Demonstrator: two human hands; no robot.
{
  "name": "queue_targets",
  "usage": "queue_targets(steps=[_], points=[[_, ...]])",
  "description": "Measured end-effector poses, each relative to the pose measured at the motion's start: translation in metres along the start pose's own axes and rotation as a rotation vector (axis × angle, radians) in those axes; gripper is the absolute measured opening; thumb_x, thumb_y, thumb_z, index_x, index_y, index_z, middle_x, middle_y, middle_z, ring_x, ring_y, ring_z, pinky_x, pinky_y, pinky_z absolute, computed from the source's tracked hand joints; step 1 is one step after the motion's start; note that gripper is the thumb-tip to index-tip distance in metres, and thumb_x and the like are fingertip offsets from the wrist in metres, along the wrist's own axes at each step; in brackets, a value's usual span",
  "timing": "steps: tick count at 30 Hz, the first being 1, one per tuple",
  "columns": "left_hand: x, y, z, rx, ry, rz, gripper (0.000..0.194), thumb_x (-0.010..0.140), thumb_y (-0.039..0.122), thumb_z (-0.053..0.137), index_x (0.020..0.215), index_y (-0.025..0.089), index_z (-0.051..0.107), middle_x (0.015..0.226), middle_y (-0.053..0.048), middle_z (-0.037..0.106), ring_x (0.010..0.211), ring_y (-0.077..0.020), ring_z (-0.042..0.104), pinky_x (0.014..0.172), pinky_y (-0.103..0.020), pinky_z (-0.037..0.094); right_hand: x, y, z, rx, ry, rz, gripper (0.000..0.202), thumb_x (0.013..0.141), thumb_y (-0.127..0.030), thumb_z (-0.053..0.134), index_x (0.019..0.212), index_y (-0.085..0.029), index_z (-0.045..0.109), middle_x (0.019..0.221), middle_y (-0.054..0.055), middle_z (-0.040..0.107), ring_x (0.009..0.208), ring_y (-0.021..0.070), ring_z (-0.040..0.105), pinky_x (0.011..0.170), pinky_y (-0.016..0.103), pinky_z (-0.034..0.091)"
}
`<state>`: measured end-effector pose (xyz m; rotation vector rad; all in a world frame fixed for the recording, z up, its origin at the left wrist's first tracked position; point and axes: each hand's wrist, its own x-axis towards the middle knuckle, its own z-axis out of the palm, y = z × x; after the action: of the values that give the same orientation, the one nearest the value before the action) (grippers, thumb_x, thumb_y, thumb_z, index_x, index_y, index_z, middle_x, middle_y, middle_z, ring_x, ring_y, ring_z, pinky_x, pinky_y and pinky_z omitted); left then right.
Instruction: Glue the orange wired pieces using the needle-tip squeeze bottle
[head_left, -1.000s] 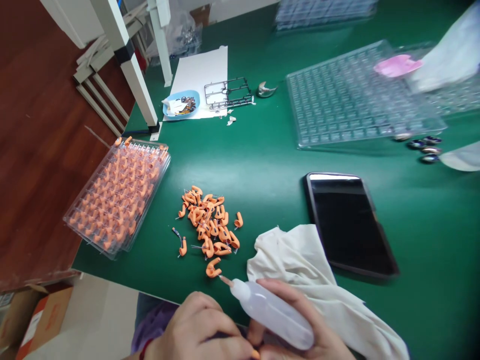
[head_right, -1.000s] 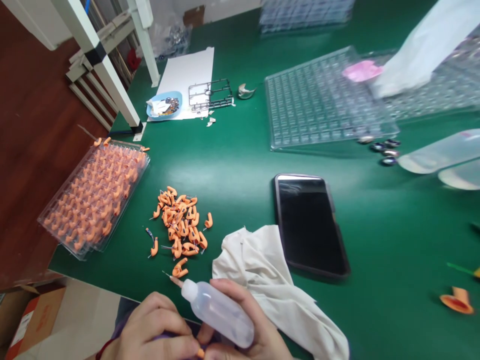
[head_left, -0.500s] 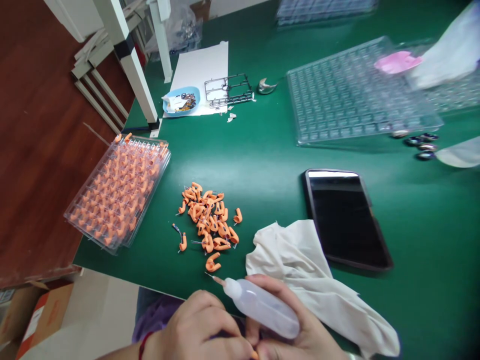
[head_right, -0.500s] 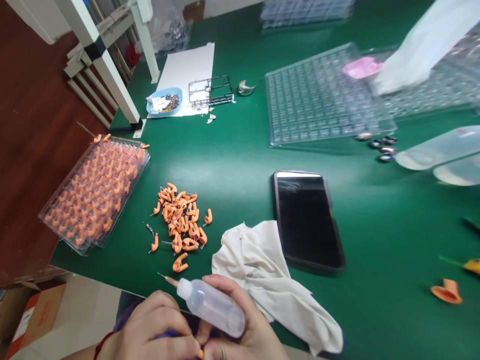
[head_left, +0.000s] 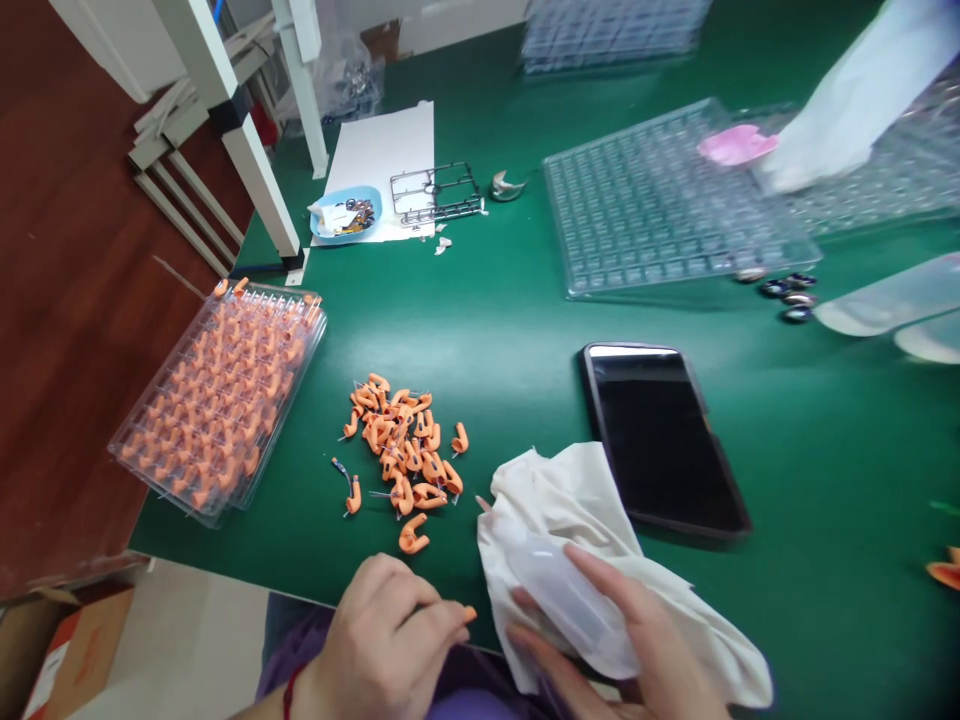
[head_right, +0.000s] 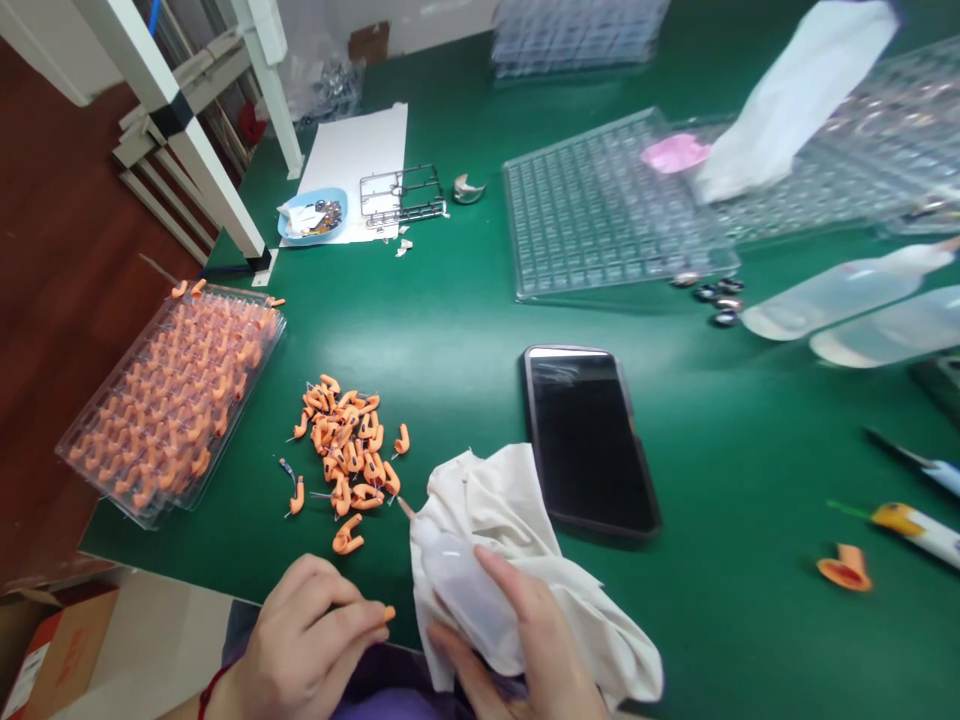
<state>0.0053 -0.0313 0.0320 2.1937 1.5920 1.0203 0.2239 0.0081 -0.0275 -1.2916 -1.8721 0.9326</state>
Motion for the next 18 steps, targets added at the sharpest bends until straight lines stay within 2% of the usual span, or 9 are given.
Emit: queue_targets(steps=[2,3,8,10,12,15,18], points=[[0.000,0.001,0.003,0.032,0.005,0.017,0.009,0.091,0.003,0.061,0.095,0.009,0.066,0.078,-0.006,0.063,0.074,-0.0173,0.051,0.065,-0.029,0.050,0.001,-0.004,0.004,-0.101,0.058,-0.088,0.045,0.094,-0.026,0.067,0.136,-0.023,0.050,0.114,0.011,0.071,0.103,0.0303,0.072,0.088,0.041,0.061],[0.001,0.001,0.004,0.046,0.009,0.024,0.009,0.091,0.002,0.061,0.094,0.009,0.066,0.078,-0.006,0.063,0.074,-0.0173,0.050,0.065,-0.029,0.049,0.002,-0.006,0.005,-0.111,0.077,-0.080,0.042,0.094,-0.027,0.066,0.133,-0.023,0.052,0.115,0.011,0.071,0.105,0.0308,0.071,0.088,0.041,0.060],[0.005,0.004,0.011,0.090,0.026,0.069,0.012,0.095,0.005,0.055,0.092,0.009,0.066,0.075,-0.006,0.063,0.071,-0.0169,0.050,0.062,-0.028,0.047,0.001,-0.013,0.006,0.093,0.096,0.181,0.050,0.088,-0.039,0.074,0.132,-0.025,0.054,0.108,0.008,0.075,0.089,0.0294,0.076,0.078,0.038,0.065],[0.008,0.005,0.013,0.085,0.011,0.092,0.016,0.098,0.008,0.051,0.092,0.009,0.066,0.075,-0.006,0.064,0.070,-0.0170,0.050,0.062,-0.028,0.047,0.001,-0.016,0.008,0.133,0.097,0.181,0.050,0.087,-0.038,0.075,0.131,-0.025,0.055,0.108,0.008,0.076,0.091,0.0287,0.076,0.078,0.036,0.065],[0.011,0.005,0.015,0.065,0.013,0.117,0.019,0.099,0.010,0.049,0.093,0.008,0.066,0.075,-0.006,0.064,0.069,-0.0169,0.050,0.061,-0.027,0.047,0.002,-0.018,0.010,0.151,0.102,0.175,0.048,0.088,-0.037,0.075,0.131,-0.025,0.056,0.117,0.010,0.074,0.099,0.0294,0.075,0.081,0.035,0.065],[0.011,0.004,0.017,0.021,0.049,0.123,0.013,0.097,0.008,0.053,0.095,0.009,0.066,0.074,-0.006,0.063,0.069,-0.0162,0.051,0.062,-0.026,0.047,0.004,-0.017,0.013,0.182,0.145,0.249,0.049,0.086,-0.039,0.075,0.129,-0.024,0.058,0.124,0.012,0.071,0.104,0.0317,0.073,0.085,0.039,0.064],[0.010,0.004,0.010,-0.009,0.072,0.091,0.008,0.095,0.008,0.059,0.093,0.011,0.067,0.073,-0.005,0.064,0.068,-0.0156,0.052,0.061,-0.025,0.047,0.004,-0.010,0.015,0.248,0.176,0.289,0.053,0.083,-0.039,0.078,0.130,-0.025,0.059,0.115,0.010,0.075,0.088,0.0308,0.078,0.074,0.038,0.068]])
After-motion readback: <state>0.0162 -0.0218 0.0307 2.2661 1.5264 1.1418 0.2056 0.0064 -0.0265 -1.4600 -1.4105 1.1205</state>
